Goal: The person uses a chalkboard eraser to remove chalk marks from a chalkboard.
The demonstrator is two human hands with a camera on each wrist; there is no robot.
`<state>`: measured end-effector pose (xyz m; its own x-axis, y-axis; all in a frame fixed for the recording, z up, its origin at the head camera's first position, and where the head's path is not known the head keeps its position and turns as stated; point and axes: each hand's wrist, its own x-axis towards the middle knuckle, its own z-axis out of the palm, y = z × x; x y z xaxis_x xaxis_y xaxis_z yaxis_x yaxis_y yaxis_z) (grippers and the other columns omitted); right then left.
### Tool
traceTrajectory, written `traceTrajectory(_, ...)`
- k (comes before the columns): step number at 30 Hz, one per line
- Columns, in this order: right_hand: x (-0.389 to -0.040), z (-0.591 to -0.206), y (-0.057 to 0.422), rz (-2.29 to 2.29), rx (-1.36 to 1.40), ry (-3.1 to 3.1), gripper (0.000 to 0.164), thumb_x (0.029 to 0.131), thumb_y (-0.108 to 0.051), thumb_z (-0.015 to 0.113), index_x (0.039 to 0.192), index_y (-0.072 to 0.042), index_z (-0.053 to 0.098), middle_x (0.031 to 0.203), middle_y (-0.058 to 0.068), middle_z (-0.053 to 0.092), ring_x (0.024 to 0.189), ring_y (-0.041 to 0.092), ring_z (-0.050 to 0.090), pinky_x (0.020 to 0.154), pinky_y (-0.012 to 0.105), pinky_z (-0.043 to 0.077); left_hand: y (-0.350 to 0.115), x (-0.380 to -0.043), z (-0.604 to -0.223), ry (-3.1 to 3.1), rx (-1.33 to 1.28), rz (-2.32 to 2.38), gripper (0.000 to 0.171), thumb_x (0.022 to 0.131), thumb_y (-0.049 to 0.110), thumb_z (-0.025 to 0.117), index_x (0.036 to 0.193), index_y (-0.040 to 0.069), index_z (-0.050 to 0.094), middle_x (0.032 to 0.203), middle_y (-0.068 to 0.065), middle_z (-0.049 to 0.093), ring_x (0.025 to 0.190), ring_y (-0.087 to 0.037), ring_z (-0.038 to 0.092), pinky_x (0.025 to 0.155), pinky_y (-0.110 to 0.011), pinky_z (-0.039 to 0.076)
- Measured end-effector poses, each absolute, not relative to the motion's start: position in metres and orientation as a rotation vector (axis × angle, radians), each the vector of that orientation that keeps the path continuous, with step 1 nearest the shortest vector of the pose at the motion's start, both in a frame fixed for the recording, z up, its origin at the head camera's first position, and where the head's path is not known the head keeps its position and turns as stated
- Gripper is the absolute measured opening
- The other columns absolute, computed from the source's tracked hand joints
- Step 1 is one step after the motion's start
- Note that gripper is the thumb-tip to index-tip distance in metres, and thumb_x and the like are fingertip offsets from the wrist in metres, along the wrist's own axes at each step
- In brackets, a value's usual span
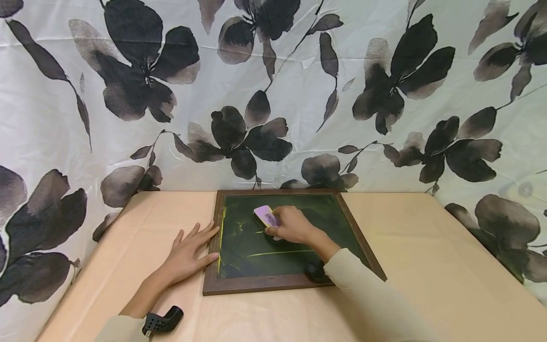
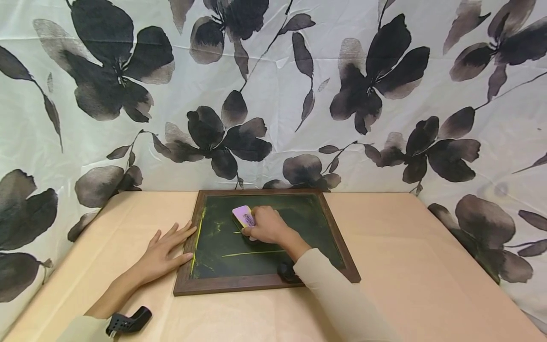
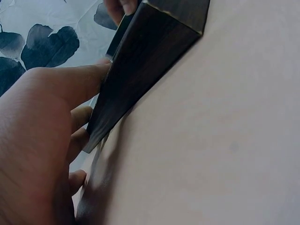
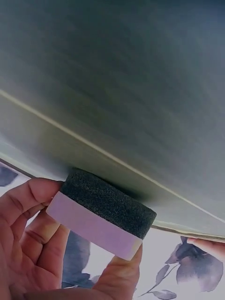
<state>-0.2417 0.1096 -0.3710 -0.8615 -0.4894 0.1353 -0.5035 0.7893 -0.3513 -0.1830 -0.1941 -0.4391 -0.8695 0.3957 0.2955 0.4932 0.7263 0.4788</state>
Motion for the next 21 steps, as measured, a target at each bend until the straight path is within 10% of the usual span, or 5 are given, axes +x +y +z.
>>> traceTrajectory(12, -0.241, -0.37, 0.067, 0.54, 0.884, -2.954, 0.031, 0.082, -0.033, 0.071, 0.093, -0.005, 0.066, 0.072, -0.002, 0.055, 0.063, 0.012, 0.052, 0.054, 0.028, 0.04, -0.197, -0.182, -0.437, -2.737, -0.716, -0.84, 0.067, 0.089, 0.045, 0.062, 0.145, 0.013, 0.045, 0.151, -0.011, 0.035, 0.138, -0.044, 0.024, 0.103, -0.069, 0.002)
traceTrajectory(21, -0.233, -0.369, 0.063, 0.463, 0.87, -3.004, 0.051, 0.083, -0.036, 0.072, 0.121, -0.004, 0.06, 0.101, 0.005, 0.059, 0.078, 0.014, 0.053, 0.067, 0.033, 0.047, -0.196, -0.183, -0.438, -2.767, -0.73, -0.799, 0.073, 0.085, 0.052, 0.063, 0.146, 0.016, 0.044, 0.152, -0.007, 0.033, 0.14, -0.039, 0.023, 0.105, -0.068, 0.002)
